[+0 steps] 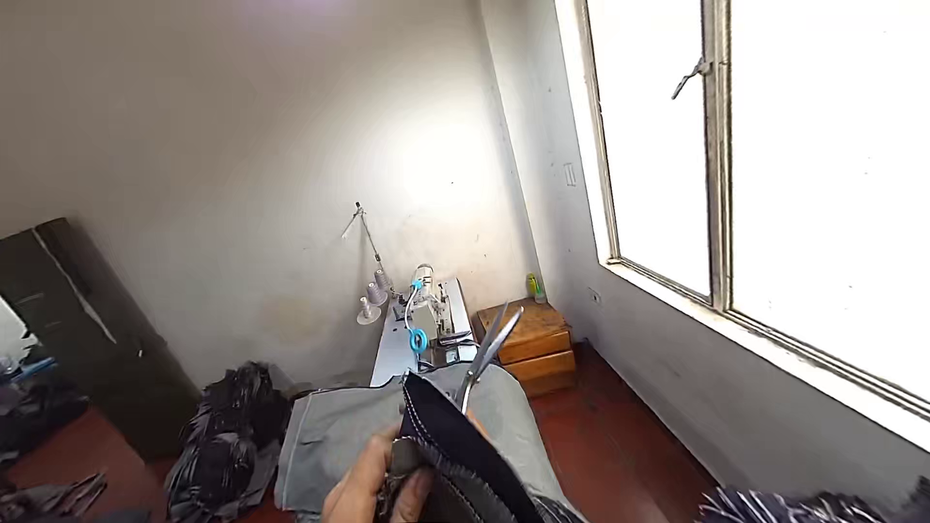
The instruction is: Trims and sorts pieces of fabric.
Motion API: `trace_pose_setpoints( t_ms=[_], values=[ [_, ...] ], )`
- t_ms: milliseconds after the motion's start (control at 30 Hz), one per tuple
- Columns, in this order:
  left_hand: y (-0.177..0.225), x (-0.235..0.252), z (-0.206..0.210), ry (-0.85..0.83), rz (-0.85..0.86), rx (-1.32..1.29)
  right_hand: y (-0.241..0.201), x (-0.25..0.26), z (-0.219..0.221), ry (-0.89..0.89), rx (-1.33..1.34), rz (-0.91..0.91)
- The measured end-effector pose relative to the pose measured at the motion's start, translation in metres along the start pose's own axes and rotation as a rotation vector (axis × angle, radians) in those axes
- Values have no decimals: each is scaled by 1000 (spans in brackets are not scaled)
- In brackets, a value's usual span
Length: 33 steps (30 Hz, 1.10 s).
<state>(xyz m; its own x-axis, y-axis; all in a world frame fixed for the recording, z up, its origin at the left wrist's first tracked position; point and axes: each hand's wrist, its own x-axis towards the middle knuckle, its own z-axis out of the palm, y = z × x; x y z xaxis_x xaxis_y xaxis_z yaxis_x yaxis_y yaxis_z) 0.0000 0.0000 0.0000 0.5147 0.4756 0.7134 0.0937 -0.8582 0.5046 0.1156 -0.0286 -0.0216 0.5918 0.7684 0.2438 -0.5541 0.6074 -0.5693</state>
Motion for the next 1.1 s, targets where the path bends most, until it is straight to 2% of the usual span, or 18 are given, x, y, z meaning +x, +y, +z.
trace_pose_setpoints(
  t_ms=[67, 133, 200, 267, 367, 433, 467, 533, 633, 700, 767, 833, 900, 967, 1033, 1100],
  values=[
    [-6, -11, -3, -57, -69, -117, 17, -3, -13, -105, 0, 35],
    [-16, -14, -8, -122, -50, -313, 10, -13, -14, -61, -81, 112],
    [-22, -22, -6, -114, -22, -364, 13, -18, -24, -28, -184, 125],
    [-29, -30, 2, -51, -15, -360, 15, -14, -56, -67, -330, 65],
    [-38, -39, 5, 120, -81, -296, -16, -22, -135, -310, -420, -185],
    [-43, -38, -1, 229, -109, -192, -52, -44, -176, -519, -467, -208],
    [-44, -36, -4, 265, -111, -131, -66, -60, -184, -547, -504, -194],
    [-44, -32, -6, 300, -85, -6, -74, -94, -182, -481, -602, -228],
    [-42, -29, -6, 232, -33, 51, -53, -121, -163, -194, -794, -348],
    [-46, -27, -8, 165, 8, -3, -47, -105, -158, 16, -833, -414],
    [-54, -26, -13, 92, 23, -129, -57, -78, -158, 101, -757, -405],
    [-60, -28, -17, 7, -16, -291, -76, -54, -159, 105, -822, -366],
    [-65, -29, -20, -91, -58, -335, -93, -34, -155, 50, -944, -348],
    [-74, -31, -25, -179, 1, -185, -100, -19, -147, -15, -1026, -345],
    [-81, -23, -32, -222, 157, 63, -101, -6, -142, -65, -1056, -338],
    [-80, -2, -42, -221, 258, 252, -100, 8, -148, -144, -1048, -424]
  ],
)
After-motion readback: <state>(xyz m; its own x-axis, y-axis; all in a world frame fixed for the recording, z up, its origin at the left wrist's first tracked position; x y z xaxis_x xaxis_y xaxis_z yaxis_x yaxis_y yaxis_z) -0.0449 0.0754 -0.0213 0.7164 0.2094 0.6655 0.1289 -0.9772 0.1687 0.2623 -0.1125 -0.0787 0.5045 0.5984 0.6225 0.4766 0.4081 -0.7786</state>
